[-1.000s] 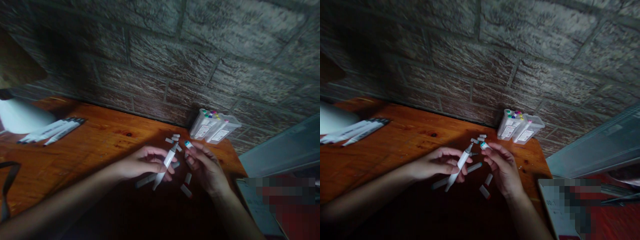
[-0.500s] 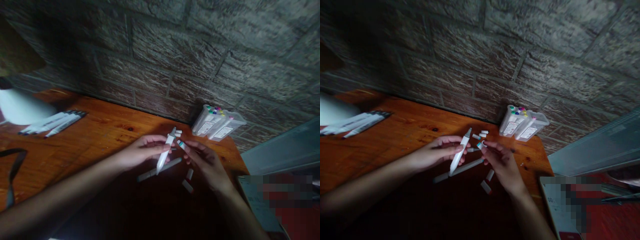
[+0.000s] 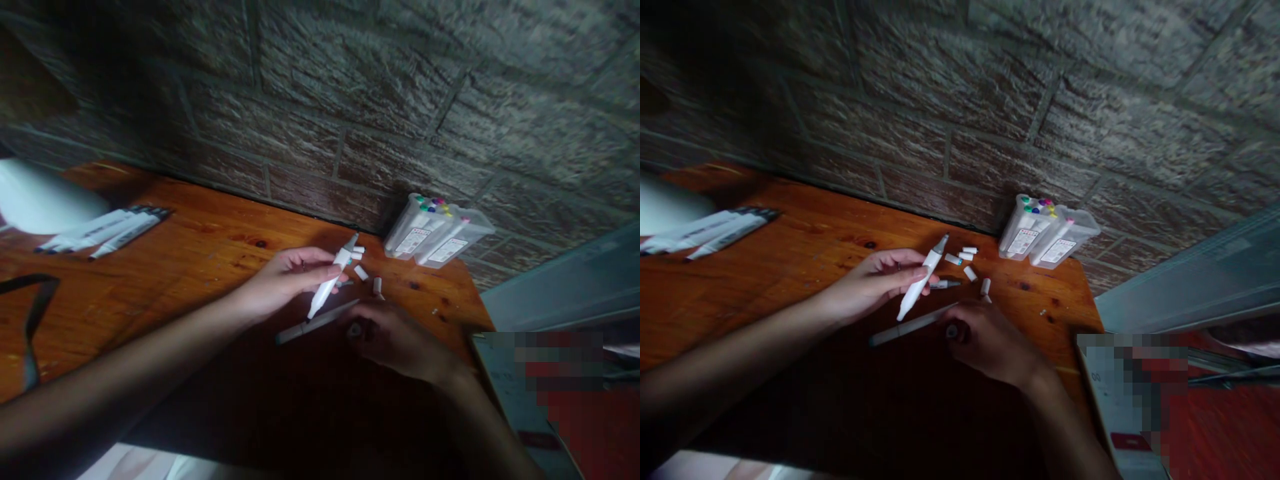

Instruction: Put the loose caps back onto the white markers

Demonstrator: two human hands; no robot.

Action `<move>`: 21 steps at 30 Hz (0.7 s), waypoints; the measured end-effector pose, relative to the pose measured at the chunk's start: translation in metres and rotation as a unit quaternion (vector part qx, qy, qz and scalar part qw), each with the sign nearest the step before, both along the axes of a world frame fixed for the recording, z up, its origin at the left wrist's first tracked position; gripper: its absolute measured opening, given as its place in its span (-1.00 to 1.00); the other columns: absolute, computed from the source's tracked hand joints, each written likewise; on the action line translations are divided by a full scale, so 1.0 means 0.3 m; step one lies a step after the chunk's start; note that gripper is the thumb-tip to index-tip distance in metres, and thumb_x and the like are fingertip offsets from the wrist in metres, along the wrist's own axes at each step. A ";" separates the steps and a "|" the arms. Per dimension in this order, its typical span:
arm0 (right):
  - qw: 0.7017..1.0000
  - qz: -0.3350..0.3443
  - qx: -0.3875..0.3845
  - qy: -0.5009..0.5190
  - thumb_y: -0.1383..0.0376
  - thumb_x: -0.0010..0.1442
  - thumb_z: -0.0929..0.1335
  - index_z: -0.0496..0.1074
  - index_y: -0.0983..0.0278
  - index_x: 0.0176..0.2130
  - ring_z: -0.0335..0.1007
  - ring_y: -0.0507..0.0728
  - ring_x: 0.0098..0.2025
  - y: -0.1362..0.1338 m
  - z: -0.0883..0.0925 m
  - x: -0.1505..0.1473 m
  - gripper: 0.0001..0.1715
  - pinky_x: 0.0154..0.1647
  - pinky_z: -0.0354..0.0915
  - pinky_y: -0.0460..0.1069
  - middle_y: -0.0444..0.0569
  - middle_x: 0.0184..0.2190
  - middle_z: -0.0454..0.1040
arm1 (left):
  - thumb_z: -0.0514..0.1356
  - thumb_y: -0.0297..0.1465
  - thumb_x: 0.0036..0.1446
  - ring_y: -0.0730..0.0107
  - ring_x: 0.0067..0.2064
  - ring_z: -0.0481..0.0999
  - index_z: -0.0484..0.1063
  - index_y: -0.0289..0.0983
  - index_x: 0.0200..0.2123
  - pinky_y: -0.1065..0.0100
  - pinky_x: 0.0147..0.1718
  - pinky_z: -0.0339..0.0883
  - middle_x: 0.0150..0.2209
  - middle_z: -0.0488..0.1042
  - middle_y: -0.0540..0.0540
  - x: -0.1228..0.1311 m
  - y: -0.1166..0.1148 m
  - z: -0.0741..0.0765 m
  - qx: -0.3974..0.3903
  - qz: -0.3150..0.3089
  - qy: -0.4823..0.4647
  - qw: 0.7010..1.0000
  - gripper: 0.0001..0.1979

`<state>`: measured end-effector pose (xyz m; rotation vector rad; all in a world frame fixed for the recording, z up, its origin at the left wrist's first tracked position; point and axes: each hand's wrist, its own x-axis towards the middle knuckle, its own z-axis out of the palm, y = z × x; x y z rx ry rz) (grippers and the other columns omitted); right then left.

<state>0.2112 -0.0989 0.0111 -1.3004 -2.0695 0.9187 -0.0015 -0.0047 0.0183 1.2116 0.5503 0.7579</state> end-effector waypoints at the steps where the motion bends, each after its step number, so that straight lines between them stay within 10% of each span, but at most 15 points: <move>1: 1.000 -0.009 -0.013 0.013 0.42 0.12 0.44 0.54 0.15 -0.12 0.43 0.05 -0.36 0.000 0.006 0.005 -0.69 -0.38 0.32 -0.05 -0.12 -0.30 0.54 | 0.41 -0.26 0.06 0.42 -0.33 0.58 0.60 -0.34 -0.20 0.42 -0.28 0.43 -0.29 0.64 -0.12 0.001 -0.003 0.001 0.005 0.005 0.006 1.000 -0.70; 7: 0.973 -0.152 0.049 0.166 0.25 0.20 0.46 0.45 0.17 -0.18 0.46 0.06 -0.34 -0.008 0.061 -0.011 -0.83 -0.39 0.34 -0.03 -0.07 -0.24 0.56 | 0.41 -0.28 0.06 0.44 -0.36 0.57 0.60 -0.35 -0.31 0.44 -0.32 0.41 -0.34 0.64 -0.09 0.012 -0.023 -0.004 0.036 0.003 0.028 0.999 -0.76; 16: 0.944 -0.194 0.024 0.267 0.18 0.26 0.42 0.51 0.19 -0.18 0.31 -0.05 -0.58 -0.009 0.028 -0.092 -0.85 -0.62 0.25 -0.13 -0.14 -0.38 0.54 | 0.47 -0.27 -0.08 0.49 -0.44 0.50 0.45 -0.33 -0.46 0.47 -0.42 0.36 -0.46 0.57 -0.01 0.039 -0.069 -0.009 0.087 0.021 0.065 0.994 -0.69; 21: 0.905 -0.249 0.049 0.341 0.18 0.20 0.45 0.53 0.16 -0.22 0.19 -0.07 -0.61 0.021 0.055 -0.030 -0.86 -0.61 0.15 -0.13 -0.22 -0.54 0.41 | 0.23 -0.16 0.23 0.49 -0.47 0.46 0.48 -0.34 -0.47 0.49 -0.47 0.30 -0.50 0.52 -0.04 0.028 -0.064 -0.003 0.190 0.027 0.138 0.972 -0.63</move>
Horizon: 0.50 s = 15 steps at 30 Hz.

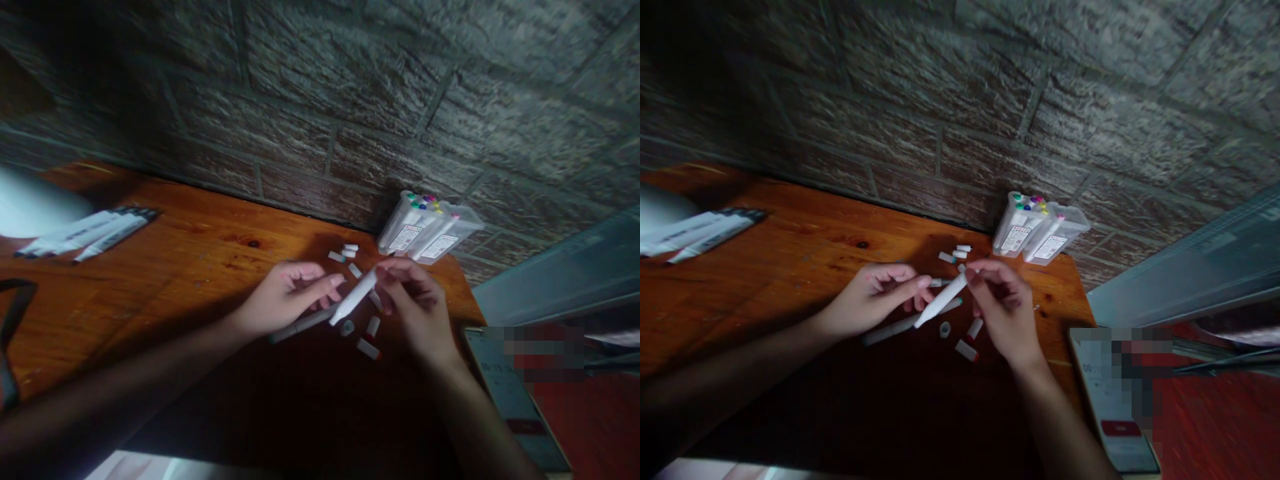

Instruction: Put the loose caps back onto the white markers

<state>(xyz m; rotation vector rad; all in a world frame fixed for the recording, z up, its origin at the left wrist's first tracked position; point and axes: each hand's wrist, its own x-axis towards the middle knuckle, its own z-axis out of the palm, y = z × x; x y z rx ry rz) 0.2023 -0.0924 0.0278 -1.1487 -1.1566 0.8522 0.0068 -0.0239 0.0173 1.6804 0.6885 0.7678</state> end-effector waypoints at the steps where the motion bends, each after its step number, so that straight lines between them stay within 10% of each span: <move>1: 0.999 -0.019 0.009 0.025 0.17 0.20 0.46 0.53 0.15 -0.21 0.17 -0.06 -0.61 0.008 0.005 0.017 -0.85 -0.61 0.12 -0.13 -0.24 -0.57 0.37 | 0.19 -0.15 0.26 0.48 -0.47 0.46 0.51 -0.34 -0.44 0.48 -0.47 0.30 -0.50 0.52 -0.05 -0.002 -0.001 -0.004 0.030 0.005 0.018 0.999 -0.62; 7: 0.986 -0.060 -0.017 0.156 0.17 0.12 0.47 0.49 0.13 -0.21 0.01 -0.07 -0.62 0.037 0.018 0.063 -0.79 -0.65 -0.08 -0.13 -0.25 -0.54 0.34 | 0.32 -0.04 0.10 0.19 -0.09 0.55 0.56 -0.23 -0.03 0.27 -0.03 0.35 -0.10 0.59 -0.14 -0.004 -0.027 -0.068 0.279 -0.082 0.138 0.947 -0.52; 15: 0.970 -0.020 -0.082 0.227 0.24 0.07 0.41 0.53 0.07 -0.09 0.11 -0.07 -0.57 0.028 0.047 0.045 -0.65 -0.65 -0.02 -0.14 -0.17 -0.27 0.55 | 0.18 -0.28 0.28 0.23 -0.09 0.51 0.58 -0.22 -0.23 0.21 0.11 0.21 -0.21 0.59 -0.09 0.016 -0.028 -0.087 0.337 -0.136 0.163 0.917 -0.81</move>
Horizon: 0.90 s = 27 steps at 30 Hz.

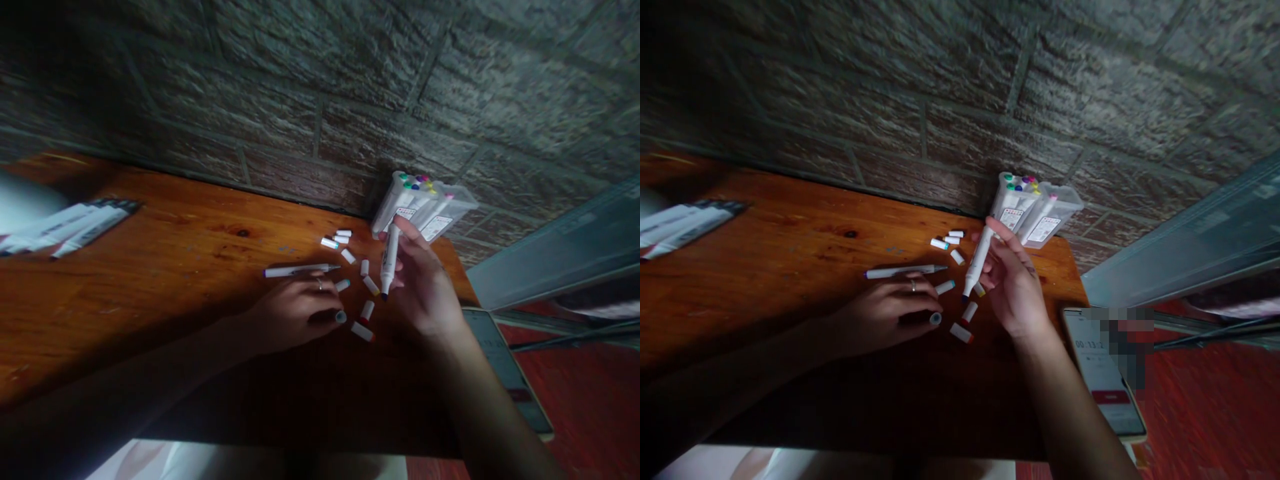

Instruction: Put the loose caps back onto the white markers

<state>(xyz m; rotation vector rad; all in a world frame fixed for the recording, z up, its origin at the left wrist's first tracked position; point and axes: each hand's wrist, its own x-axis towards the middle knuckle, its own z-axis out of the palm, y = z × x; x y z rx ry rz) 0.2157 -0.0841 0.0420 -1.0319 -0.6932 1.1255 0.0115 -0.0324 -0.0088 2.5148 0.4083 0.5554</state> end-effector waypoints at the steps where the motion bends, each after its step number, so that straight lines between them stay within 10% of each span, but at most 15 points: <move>1: 1.000 0.006 -0.001 0.000 0.25 0.07 0.41 0.53 0.05 -0.06 0.12 -0.07 -0.57 -0.004 0.003 0.002 -0.61 -0.65 -0.02 -0.14 -0.17 -0.25 0.55 | 0.18 -0.29 0.28 0.23 -0.08 0.51 0.57 -0.23 -0.22 0.22 0.10 0.21 -0.20 0.58 -0.09 -0.001 -0.001 0.008 -0.005 0.000 -0.005 1.000 -0.81; 7: 0.995 0.070 0.046 -0.049 0.31 0.04 0.43 0.49 -0.06 0.05 0.14 -0.06 -0.53 -0.030 -0.001 -0.007 -0.44 -0.64 0.06 -0.14 -0.18 -0.17 0.51 | 0.13 -0.30 0.32 0.35 -0.16 0.50 0.48 -0.25 -0.14 0.36 -0.13 0.30 -0.20 0.55 -0.04 -0.013 -0.007 0.058 -0.137 0.077 -0.041 0.987 -0.81; 12: 0.986 0.060 0.075 -0.134 0.20 0.25 0.41 0.52 0.02 -0.02 0.18 -0.06 -0.53 -0.053 -0.033 -0.053 -0.72 -0.61 0.16 -0.15 -0.19 -0.39 0.42 | 0.13 -0.31 0.34 0.47 -0.28 0.46 0.45 -0.25 -0.16 0.45 -0.25 0.29 -0.29 0.51 0.04 -0.014 -0.003 0.060 -0.194 0.095 -0.098 0.971 -0.84; 18: 0.901 -0.037 0.161 -0.401 0.34 0.24 0.42 0.53 0.11 -0.13 0.51 0.06 -0.18 -0.087 -0.061 -0.092 -0.82 -0.28 0.44 -0.10 -0.11 -0.20 0.55 | 0.10 -0.33 0.37 0.46 -0.18 0.51 0.43 -0.15 0.01 0.43 -0.17 0.30 -0.13 0.56 0.05 -0.026 0.004 0.039 -0.162 0.096 -0.064 0.980 -0.79; 27: 0.833 -0.087 0.199 -0.509 0.35 0.22 0.43 0.47 0.17 -0.17 0.52 0.00 -0.44 -0.100 -0.075 -0.071 -0.85 -0.48 0.42 -0.16 -0.18 -0.40 0.56 | 0.11 -0.39 0.37 0.45 -0.01 0.52 0.44 -0.12 0.04 0.46 -0.01 0.30 -0.03 0.56 0.06 -0.034 0.009 0.031 -0.104 0.093 -0.072 0.988 -0.77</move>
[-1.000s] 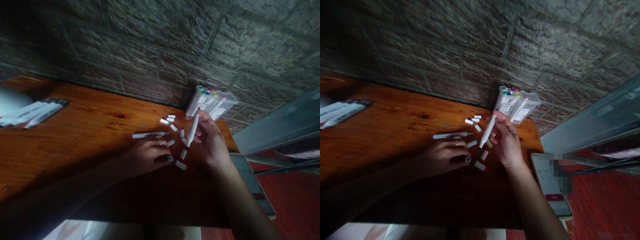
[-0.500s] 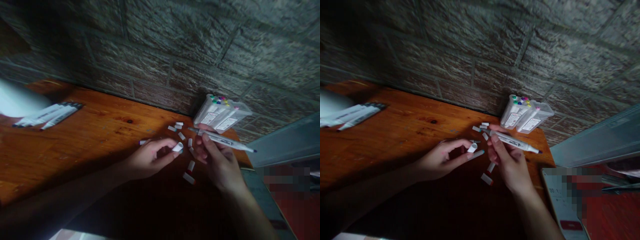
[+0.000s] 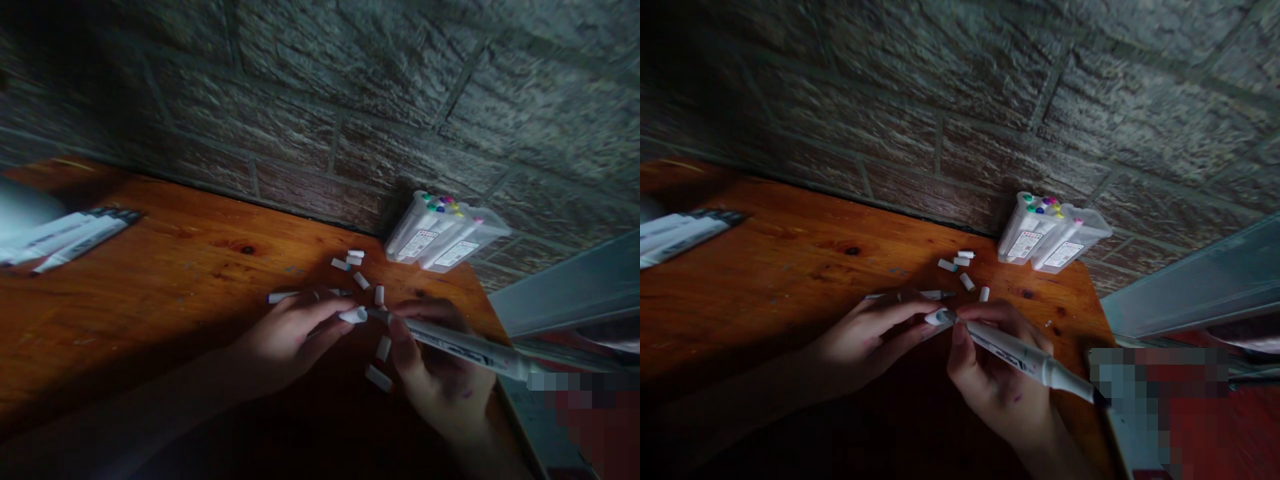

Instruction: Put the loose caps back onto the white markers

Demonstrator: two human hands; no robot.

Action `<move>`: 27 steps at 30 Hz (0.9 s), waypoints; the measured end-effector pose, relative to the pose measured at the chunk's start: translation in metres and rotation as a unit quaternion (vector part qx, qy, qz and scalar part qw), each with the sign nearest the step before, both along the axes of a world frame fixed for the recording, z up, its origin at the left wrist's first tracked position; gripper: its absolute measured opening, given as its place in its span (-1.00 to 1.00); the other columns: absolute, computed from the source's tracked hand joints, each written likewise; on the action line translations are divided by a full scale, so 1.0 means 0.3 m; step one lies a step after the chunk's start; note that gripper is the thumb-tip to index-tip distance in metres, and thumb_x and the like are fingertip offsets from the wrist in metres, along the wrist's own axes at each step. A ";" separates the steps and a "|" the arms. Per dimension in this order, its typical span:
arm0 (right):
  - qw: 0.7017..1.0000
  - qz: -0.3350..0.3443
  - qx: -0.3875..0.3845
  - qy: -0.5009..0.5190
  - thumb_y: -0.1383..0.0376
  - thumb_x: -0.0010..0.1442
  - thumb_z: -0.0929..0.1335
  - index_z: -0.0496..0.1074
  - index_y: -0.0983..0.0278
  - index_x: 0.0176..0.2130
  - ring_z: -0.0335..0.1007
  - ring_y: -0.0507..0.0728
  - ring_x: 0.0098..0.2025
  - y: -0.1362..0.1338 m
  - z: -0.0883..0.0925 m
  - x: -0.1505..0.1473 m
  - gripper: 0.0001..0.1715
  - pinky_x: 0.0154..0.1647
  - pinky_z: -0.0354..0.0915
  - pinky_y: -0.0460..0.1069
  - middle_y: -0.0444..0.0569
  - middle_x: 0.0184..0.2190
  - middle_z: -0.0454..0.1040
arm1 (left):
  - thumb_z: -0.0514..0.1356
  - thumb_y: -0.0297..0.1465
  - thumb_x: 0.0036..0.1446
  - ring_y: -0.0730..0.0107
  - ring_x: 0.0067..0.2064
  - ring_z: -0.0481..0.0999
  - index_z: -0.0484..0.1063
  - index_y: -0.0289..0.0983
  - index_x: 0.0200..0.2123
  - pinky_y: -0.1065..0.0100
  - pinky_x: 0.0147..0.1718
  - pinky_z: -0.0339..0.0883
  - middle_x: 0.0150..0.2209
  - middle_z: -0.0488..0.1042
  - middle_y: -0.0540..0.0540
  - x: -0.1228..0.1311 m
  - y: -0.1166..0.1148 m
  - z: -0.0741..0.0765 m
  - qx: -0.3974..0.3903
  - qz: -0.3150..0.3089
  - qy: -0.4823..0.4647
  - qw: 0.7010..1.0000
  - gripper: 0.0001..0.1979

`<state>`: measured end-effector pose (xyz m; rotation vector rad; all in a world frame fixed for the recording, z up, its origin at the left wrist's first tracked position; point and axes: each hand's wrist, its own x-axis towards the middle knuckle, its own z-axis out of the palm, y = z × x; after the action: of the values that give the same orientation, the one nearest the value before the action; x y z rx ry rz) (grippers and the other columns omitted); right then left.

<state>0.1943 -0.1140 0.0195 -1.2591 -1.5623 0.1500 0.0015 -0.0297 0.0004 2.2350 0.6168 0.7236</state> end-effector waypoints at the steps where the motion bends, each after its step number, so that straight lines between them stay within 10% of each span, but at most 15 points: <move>1: 1.000 -0.003 0.001 -0.007 0.35 0.22 0.43 0.47 0.17 -0.18 0.52 0.00 -0.45 -0.001 0.003 -0.003 -0.87 -0.49 0.42 -0.16 -0.18 -0.41 0.56 | 0.12 -0.40 0.37 0.46 -0.02 0.52 0.44 -0.12 0.05 0.47 -0.01 0.30 -0.03 0.56 0.07 0.000 0.001 0.001 0.000 -0.001 -0.001 1.000 -0.77; 9: 0.994 -0.041 -0.002 -0.099 0.33 0.21 0.43 0.49 0.22 -0.16 0.56 0.05 -0.39 0.028 0.024 0.028 -0.86 -0.40 0.47 -0.09 -0.12 -0.34 0.58 | 0.17 -0.39 0.33 0.50 -0.14 0.55 0.47 -0.13 0.00 0.49 -0.14 0.35 -0.13 0.58 0.06 -0.004 -0.007 0.013 -0.001 0.001 -0.030 1.000 -0.79; 18: 0.994 -0.091 0.053 0.021 0.36 0.22 0.42 0.49 0.21 -0.17 0.50 0.00 -0.41 0.060 0.018 0.072 -0.87 -0.44 0.42 -0.13 -0.14 -0.34 0.53 | 0.20 -0.40 0.30 0.60 -0.40 0.46 0.49 -0.12 -0.06 0.56 -0.39 0.29 -0.35 0.53 0.13 -0.005 -0.015 0.040 -0.022 0.012 -0.049 0.998 -0.84; 27: 0.999 0.012 0.011 -0.050 0.35 0.19 0.44 0.47 0.19 -0.21 0.51 -0.01 -0.49 0.008 0.011 0.001 -0.87 -0.49 0.41 -0.16 -0.20 -0.43 0.56 | 0.15 -0.45 0.34 0.43 0.03 0.52 0.40 -0.13 0.13 0.44 0.04 0.33 0.04 0.55 0.01 -0.009 0.005 0.007 0.071 -0.016 -0.029 0.997 -0.68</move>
<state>0.1947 -0.1115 0.0227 -1.2471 -1.6604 0.0863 -0.0013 -0.0281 0.0025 2.3386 0.5132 0.8370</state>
